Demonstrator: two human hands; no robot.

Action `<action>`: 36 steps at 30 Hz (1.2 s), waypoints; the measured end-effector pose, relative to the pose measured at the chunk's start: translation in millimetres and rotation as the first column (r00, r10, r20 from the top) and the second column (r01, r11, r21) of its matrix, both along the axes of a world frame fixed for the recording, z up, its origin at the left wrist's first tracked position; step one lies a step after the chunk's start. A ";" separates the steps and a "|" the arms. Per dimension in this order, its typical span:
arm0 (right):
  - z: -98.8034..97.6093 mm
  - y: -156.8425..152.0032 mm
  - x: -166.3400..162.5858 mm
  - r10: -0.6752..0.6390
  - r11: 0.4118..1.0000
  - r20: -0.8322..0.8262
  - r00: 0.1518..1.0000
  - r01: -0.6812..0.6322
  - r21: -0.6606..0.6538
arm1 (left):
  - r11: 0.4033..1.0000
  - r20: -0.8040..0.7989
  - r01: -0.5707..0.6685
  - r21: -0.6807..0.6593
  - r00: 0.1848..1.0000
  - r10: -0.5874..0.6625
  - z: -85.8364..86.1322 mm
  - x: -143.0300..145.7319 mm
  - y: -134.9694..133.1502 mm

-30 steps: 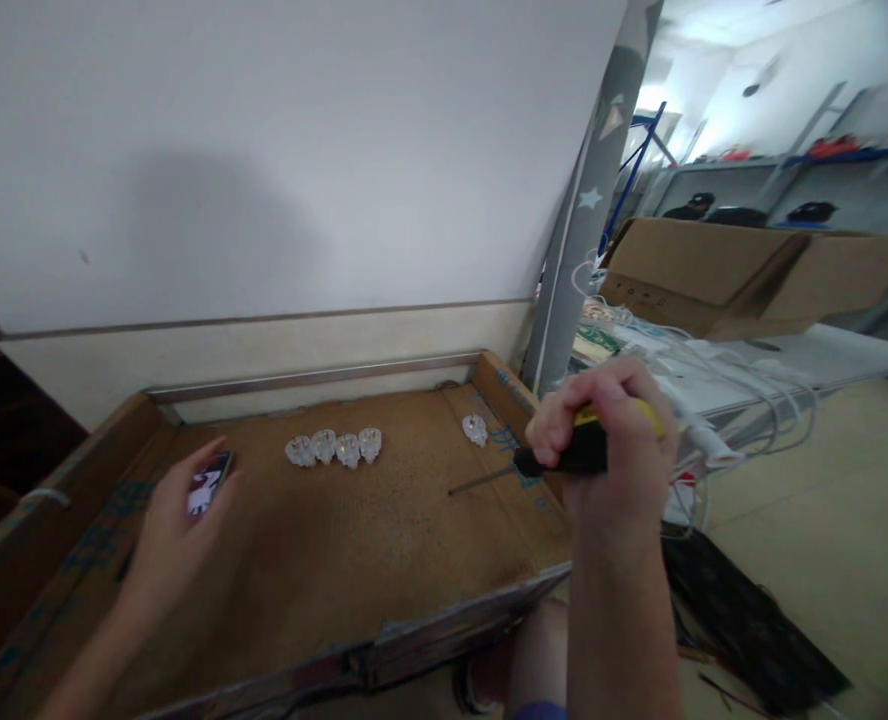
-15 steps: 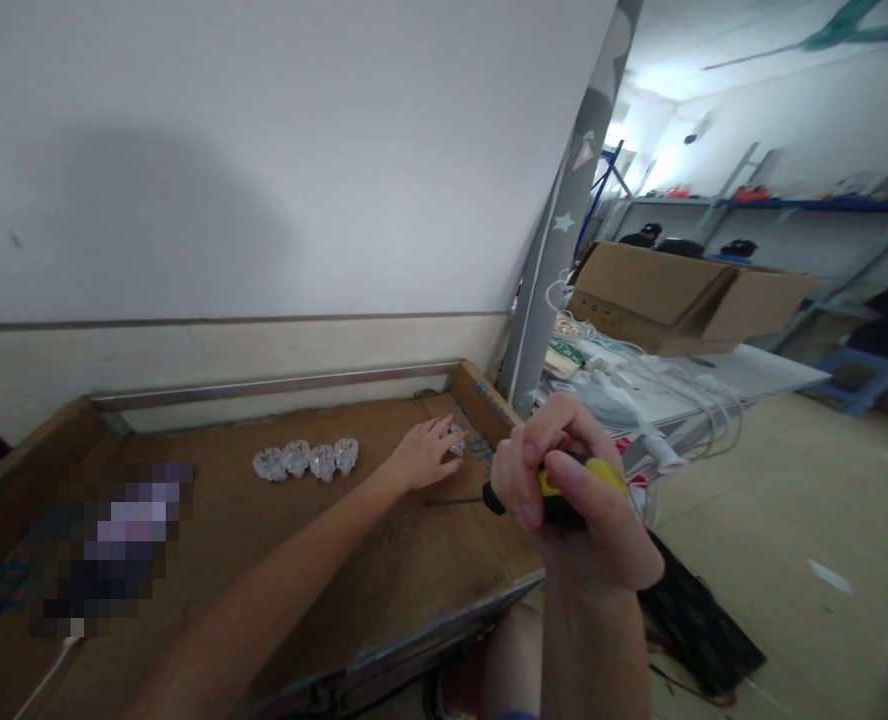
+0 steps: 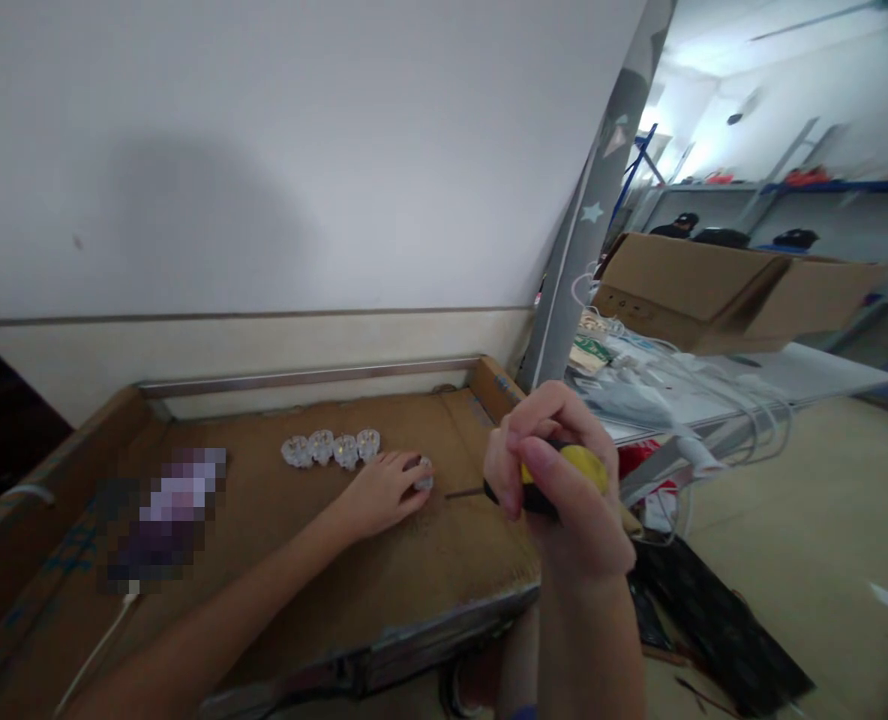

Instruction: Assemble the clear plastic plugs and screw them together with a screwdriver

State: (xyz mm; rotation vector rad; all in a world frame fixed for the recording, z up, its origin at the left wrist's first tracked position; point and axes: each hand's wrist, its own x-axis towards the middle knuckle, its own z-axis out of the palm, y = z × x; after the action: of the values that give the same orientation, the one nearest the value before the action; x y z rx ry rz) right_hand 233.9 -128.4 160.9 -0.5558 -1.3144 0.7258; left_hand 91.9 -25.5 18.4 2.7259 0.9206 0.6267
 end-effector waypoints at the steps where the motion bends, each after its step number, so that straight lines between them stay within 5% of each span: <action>1: -0.4 0.4 -0.3 -0.017 1.000 -0.008 1.000 0.017 0.024 | 1.000 -0.036 0.004 0.000 0.999 -0.004 -2.2 -14.0 -9.3; 8: 6.7 -3.8 -32.5 -0.382 0.910 -0.190 0.905 0.404 0.095 | 0.985 0.003 -0.161 -0.059 0.987 0.161 -16.9 -70.1 -70.9; 16: 29.5 -27.9 -52.6 -0.381 0.898 -0.283 0.880 0.425 0.114 | 0.929 0.189 -0.342 -0.145 0.911 0.365 -31.6 -64.4 -78.1; 22: 29.9 -26.9 -58.0 -0.273 0.948 -0.312 0.910 0.310 0.075 | 0.928 0.202 -0.333 -0.165 0.910 0.363 -30.7 -63.7 -76.4; 36: 36.1 -28.5 -61.4 -0.259 0.952 -0.372 0.891 0.301 0.058 | 0.922 0.194 -0.313 -0.229 0.913 0.358 -27.4 -64.4 -79.4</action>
State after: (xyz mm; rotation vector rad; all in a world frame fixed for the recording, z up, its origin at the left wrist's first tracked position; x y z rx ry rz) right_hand 172.5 -156.9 197.0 -0.4803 -0.9016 0.4793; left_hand 27.5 -104.9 -9.0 2.2788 1.3264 0.8468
